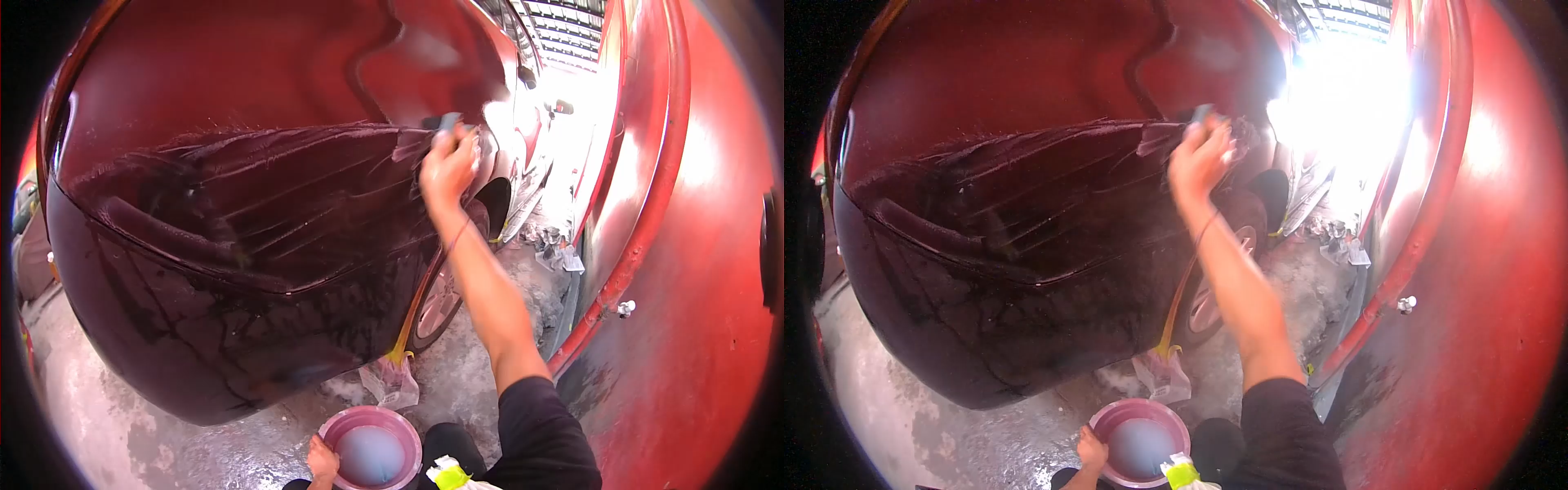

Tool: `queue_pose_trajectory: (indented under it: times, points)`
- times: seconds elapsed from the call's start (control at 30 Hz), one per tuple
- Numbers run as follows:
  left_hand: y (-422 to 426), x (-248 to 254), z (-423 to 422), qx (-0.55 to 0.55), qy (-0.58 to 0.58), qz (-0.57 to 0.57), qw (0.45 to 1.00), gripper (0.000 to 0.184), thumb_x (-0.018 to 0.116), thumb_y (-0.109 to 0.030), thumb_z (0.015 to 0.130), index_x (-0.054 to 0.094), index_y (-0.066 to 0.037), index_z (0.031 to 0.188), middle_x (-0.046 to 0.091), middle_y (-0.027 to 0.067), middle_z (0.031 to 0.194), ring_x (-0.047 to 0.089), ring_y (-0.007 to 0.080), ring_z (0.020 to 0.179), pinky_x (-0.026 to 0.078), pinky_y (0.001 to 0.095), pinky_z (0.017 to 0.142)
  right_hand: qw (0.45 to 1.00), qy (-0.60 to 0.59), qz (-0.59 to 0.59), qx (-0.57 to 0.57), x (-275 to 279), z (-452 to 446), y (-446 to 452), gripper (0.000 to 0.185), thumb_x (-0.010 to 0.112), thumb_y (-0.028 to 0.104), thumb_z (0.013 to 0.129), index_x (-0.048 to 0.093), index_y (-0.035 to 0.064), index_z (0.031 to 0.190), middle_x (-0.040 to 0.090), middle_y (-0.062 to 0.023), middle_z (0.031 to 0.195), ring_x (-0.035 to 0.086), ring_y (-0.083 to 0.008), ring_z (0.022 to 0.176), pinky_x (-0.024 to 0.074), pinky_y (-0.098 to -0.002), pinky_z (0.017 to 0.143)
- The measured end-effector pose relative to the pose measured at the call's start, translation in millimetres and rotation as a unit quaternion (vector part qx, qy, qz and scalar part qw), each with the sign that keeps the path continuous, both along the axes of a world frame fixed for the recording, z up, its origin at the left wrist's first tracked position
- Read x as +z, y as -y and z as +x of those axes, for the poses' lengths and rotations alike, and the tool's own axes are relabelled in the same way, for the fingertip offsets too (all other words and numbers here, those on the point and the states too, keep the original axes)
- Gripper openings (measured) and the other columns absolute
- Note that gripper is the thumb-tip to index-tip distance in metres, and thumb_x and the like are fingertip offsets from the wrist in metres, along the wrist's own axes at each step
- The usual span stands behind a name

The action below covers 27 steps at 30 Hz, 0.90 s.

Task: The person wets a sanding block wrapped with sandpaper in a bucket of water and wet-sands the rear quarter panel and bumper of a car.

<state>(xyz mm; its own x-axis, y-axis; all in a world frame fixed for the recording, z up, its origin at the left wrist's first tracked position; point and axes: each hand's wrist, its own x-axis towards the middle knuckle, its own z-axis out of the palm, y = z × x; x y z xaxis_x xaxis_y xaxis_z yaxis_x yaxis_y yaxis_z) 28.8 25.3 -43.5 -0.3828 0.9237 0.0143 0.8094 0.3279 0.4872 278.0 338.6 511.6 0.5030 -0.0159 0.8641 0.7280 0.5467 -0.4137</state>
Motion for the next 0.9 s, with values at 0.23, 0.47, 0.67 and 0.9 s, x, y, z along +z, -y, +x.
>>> queue_pose_trajectory:
  times: [0.23,0.47,0.67,0.9]
  points:
    - [2.1,2.8,-0.6,-0.004,-0.022,-0.010,1.000,0.047,0.075,-0.009,0.074,0.045,-0.002,0.109,0.061,0.0220,0.106,0.067,0.0427,0.092,0.056,0.0501,0.080,0.968,-0.139,-0.191,0.079,17.5,56.8,-26.4,0.032,0.063,0.017,0.092,0.060,-0.0059,0.114,0.065,-0.0262,0.111,0.062,-0.0423,0.100,0.0464,-0.0490,0.092]
    - [6.8,5.0,-2.2,0.000,0.002,-0.015,1.000,0.053,0.077,-0.007,0.072,0.046,-0.002,0.114,0.061,0.0218,0.109,0.066,0.0421,0.095,0.055,0.0506,0.082,0.996,0.068,-0.010,0.049,-75.9,-5.7,37.0,0.032,0.062,0.015,0.091,0.058,-0.0078,0.113,0.061,-0.0285,0.110,0.056,-0.0446,0.109,0.0424,-0.0500,0.095]
    - [2.8,7.3,3.5,-0.002,0.016,-0.030,0.999,0.047,0.072,-0.009,0.076,0.045,-0.001,0.115,0.060,0.0228,0.110,0.066,0.0435,0.096,0.054,0.0515,0.083,0.987,-0.061,-0.143,0.028,-39.9,16.4,16.6,0.037,0.066,0.018,0.090,0.059,-0.0076,0.116,0.066,-0.0249,0.106,0.063,-0.0399,0.103,0.0475,-0.0478,0.091]
    - [-5.0,0.4,1.9,0.005,0.004,-0.007,1.000,0.047,0.073,-0.008,0.073,0.045,-0.002,0.111,0.062,0.0222,0.105,0.066,0.0425,0.096,0.054,0.0509,0.084,0.995,0.086,0.046,0.021,-14.1,-11.5,31.0,0.026,0.062,0.017,0.092,0.062,-0.0050,0.106,0.063,-0.0229,0.103,0.058,-0.0401,0.099,0.0431,-0.0497,0.089]
